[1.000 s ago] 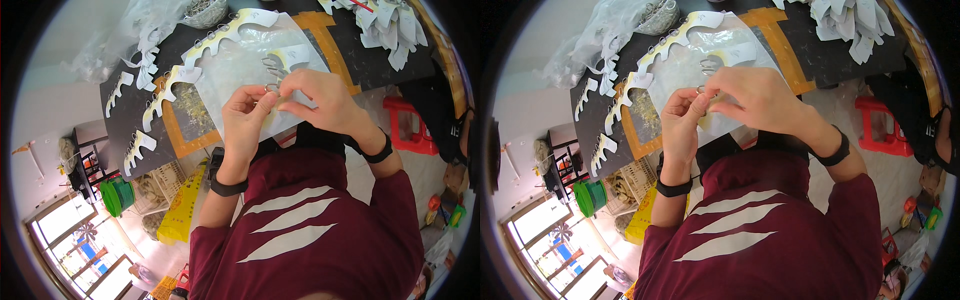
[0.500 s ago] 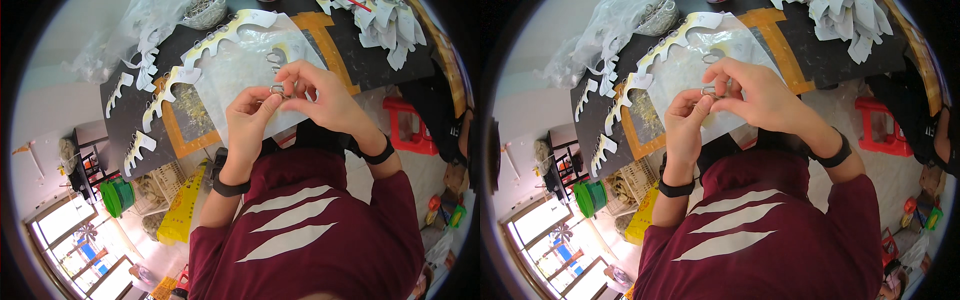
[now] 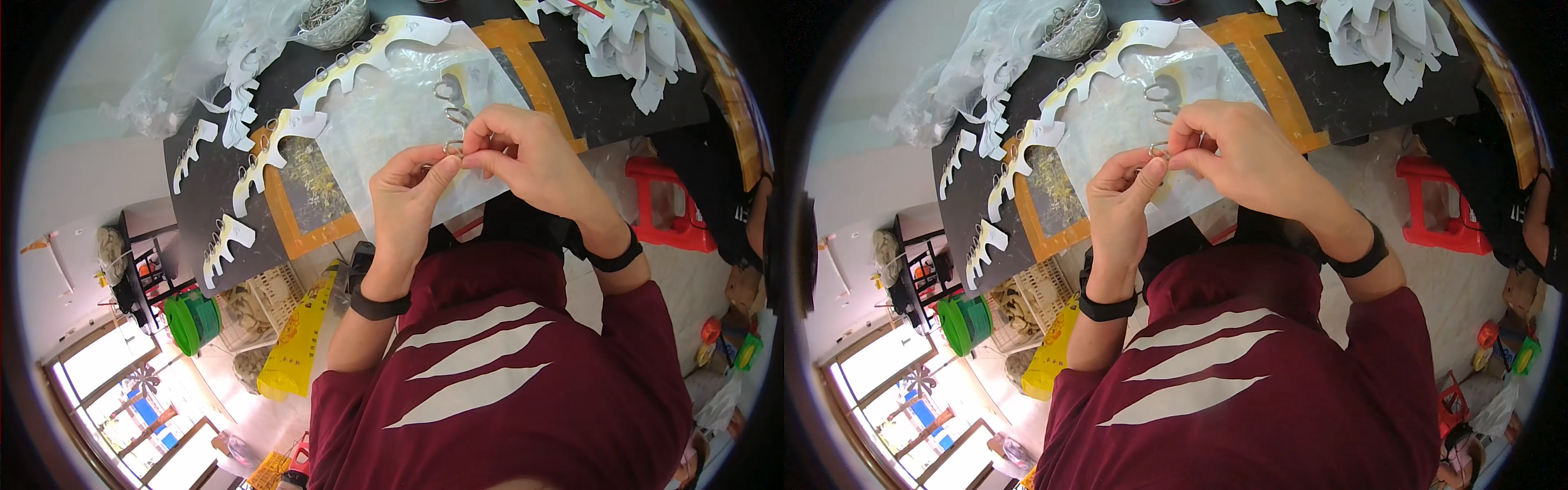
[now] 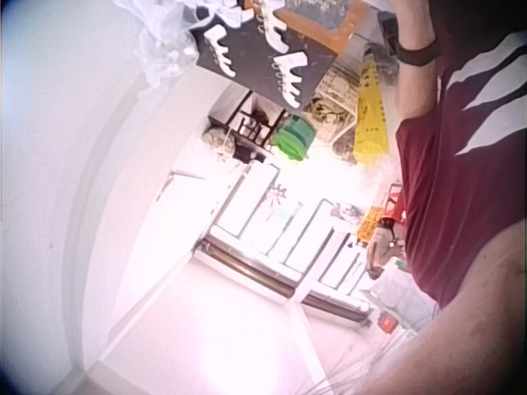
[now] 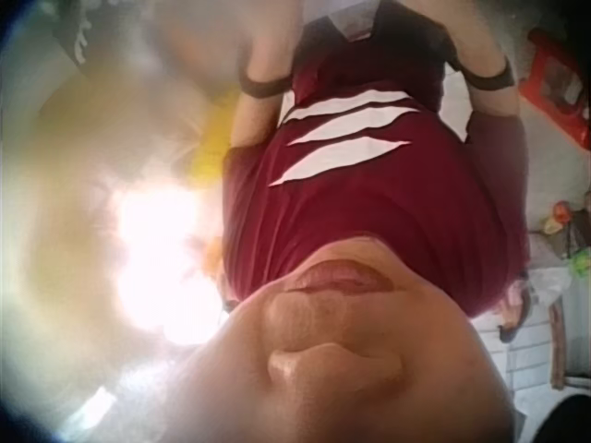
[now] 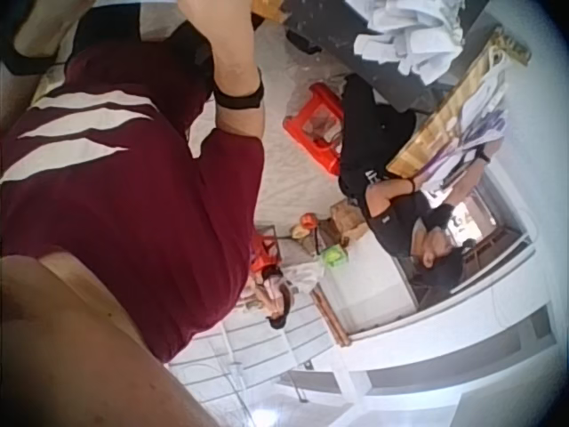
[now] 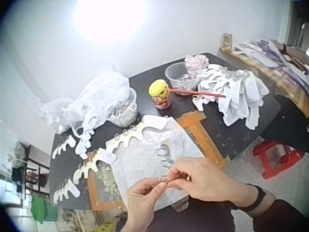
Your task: Attaching metal eyelet rings to shoe upper material components.
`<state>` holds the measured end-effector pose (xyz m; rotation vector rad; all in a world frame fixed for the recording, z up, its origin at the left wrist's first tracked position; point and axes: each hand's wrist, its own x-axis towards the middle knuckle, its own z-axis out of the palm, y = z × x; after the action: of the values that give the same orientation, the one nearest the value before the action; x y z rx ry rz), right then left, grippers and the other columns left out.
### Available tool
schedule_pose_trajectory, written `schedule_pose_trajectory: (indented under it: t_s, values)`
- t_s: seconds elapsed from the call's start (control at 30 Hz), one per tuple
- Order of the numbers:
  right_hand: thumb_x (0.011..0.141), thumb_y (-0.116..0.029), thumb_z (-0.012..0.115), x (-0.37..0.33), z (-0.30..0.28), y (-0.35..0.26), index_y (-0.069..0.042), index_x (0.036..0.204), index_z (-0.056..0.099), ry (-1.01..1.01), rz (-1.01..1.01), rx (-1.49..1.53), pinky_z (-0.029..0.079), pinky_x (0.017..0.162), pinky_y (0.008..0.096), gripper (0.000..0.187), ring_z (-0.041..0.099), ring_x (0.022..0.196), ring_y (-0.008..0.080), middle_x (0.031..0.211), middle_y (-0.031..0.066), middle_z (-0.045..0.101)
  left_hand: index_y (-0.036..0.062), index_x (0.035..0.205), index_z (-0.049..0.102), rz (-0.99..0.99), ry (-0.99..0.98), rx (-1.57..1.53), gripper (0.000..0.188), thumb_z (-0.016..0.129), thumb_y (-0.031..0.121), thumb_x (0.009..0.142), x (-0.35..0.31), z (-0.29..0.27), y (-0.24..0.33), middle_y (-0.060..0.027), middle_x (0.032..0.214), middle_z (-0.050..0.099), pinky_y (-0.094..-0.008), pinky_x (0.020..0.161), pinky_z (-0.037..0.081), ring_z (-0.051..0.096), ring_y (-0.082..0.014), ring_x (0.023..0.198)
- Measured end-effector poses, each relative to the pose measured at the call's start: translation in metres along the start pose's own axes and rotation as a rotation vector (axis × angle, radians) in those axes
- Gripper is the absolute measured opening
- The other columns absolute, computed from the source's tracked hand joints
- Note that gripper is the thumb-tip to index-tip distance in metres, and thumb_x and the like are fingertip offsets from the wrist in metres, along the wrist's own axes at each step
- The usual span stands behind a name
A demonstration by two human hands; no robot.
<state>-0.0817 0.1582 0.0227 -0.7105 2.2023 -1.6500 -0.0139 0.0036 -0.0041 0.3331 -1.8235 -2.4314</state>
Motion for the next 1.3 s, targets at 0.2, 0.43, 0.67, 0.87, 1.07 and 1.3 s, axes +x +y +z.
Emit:
schedule_pose_trajectory:
  t_s: [0.2,0.43,0.67,0.87,1.07,1.3]
  values:
    - [0.07,-0.003,0.064,-0.005,0.003,-0.001,-0.005,0.074,0.057,0.137,-0.235,-0.143,0.043,0.053,0.0276,0.009,0.055,0.062,0.0171,0.071,0.006,0.056,0.0009,0.096,0.062,-0.308,-0.073,-0.302,0.017,0.064,0.012,0.083,0.007,-0.009,0.005,-0.0054,0.086,0.064,-0.0238,0.067,0.05,0.06,-0.0104,0.075]
    - [0.063,-0.003,0.067,-0.012,0.012,0.014,-0.01,0.079,0.06,0.323,-0.615,-0.494,0.042,0.047,0.0277,0.019,0.055,0.056,0.0173,0.069,0.0008,0.056,0.0023,0.095,0.062,-0.297,-0.095,-0.154,0.019,0.066,0.015,0.081,0.009,-0.011,0.001,-0.0031,0.082,0.063,-0.022,0.063,0.048,0.059,-0.0084,0.072]
    - [0.065,-0.001,0.067,-0.018,0.017,0.001,-0.013,0.101,0.063,0.381,-0.635,-0.545,0.042,0.045,0.0253,0.039,0.055,0.052,0.0155,0.063,0.0009,0.056,0.0016,0.093,0.063,-0.243,-0.081,-0.055,0.021,0.069,0.015,0.079,0.008,-0.004,0.001,-0.0017,0.079,0.063,-0.0191,0.06,0.043,0.055,-0.0058,0.067]
    - [0.066,0.005,0.063,-0.029,0.016,-0.008,-0.011,0.11,0.059,0.304,-0.387,-0.299,0.043,0.045,0.0235,0.047,0.055,0.049,0.0124,0.064,0.0011,0.059,0.0027,0.091,0.062,-0.386,-0.151,-0.17,0.018,0.068,0.015,0.079,0.01,-0.003,0.002,-0.0014,0.078,0.062,-0.0189,0.059,0.04,0.053,-0.0056,0.067]
    - [0.069,0.005,0.062,-0.03,0.007,-0.006,-0.012,0.119,0.053,0.116,-0.291,-0.23,0.043,0.045,0.022,0.054,0.054,0.048,0.0104,0.062,0.0013,0.056,0.0028,0.09,0.062,-0.517,-0.213,-0.294,0.016,0.067,0.014,0.079,0.012,-0.006,0.002,-0.0026,0.078,0.062,-0.0203,0.061,0.042,0.055,-0.0074,0.068]
    - [0.07,0.004,0.061,-0.026,-0.001,-0.007,-0.012,0.12,0.051,-0.042,-0.224,-0.149,0.047,0.049,0.0229,0.054,0.057,0.051,0.0124,0.06,0.0017,0.053,0.0027,0.088,0.062,-0.518,-0.236,-0.213,0.015,0.067,0.013,0.079,0.012,-0.007,0.007,-0.0037,0.078,0.062,-0.0209,0.063,0.044,0.057,-0.0092,0.069]
